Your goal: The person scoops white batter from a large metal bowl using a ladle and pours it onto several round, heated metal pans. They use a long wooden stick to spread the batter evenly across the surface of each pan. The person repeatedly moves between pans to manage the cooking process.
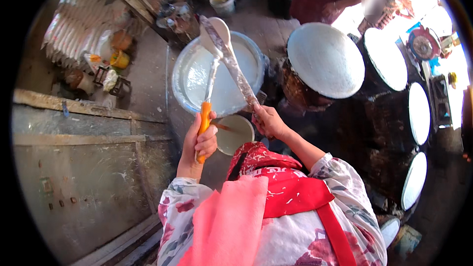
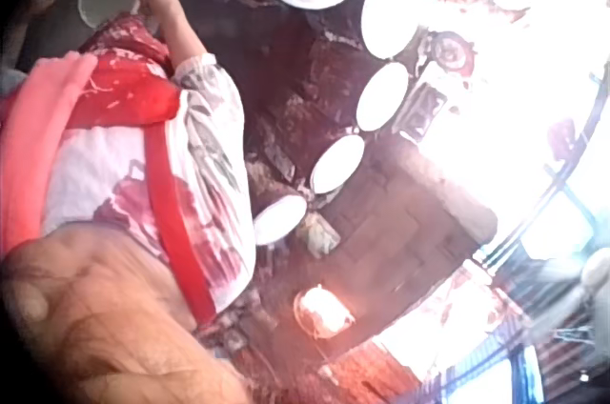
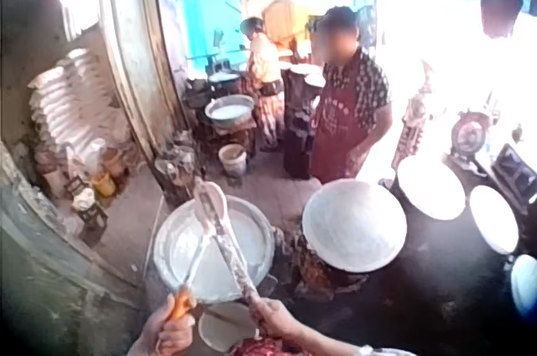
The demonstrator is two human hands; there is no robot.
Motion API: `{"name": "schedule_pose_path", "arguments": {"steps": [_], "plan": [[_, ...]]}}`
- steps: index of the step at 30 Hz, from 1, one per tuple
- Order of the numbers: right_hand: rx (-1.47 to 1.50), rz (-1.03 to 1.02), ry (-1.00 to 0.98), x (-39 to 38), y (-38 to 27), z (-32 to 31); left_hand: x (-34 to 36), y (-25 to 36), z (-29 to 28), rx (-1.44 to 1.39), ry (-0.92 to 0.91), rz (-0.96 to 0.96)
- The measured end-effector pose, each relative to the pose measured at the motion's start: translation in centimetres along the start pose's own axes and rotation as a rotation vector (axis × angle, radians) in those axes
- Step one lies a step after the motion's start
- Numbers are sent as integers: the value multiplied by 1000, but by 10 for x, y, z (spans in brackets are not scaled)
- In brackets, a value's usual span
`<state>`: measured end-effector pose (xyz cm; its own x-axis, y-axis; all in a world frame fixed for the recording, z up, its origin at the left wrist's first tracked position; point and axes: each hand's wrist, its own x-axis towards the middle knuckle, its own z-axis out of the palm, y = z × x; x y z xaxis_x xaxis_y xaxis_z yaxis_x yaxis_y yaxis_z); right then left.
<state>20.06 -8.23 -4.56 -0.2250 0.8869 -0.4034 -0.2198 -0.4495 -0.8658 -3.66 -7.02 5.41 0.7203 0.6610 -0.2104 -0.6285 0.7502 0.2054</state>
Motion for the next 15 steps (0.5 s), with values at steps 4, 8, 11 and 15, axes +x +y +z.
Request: {"name": "schedule_pose_path", "arguments": {"steps": [4, 8, 11, 15], "plan": [[-581, -502, 95, 0, -47, 16, -15, 3, -19, 414, 44, 298], [-854, -688, 126, -15, -49, 11, -8, 6, -59, 116, 159, 350], [-804, -529, 189, -27, -26, -10, 7, 8, -63, 238, 478, 307], [-456, -136, 322, -35, 16, -48, 13, -14, -89, 1186, 900, 339]]}}
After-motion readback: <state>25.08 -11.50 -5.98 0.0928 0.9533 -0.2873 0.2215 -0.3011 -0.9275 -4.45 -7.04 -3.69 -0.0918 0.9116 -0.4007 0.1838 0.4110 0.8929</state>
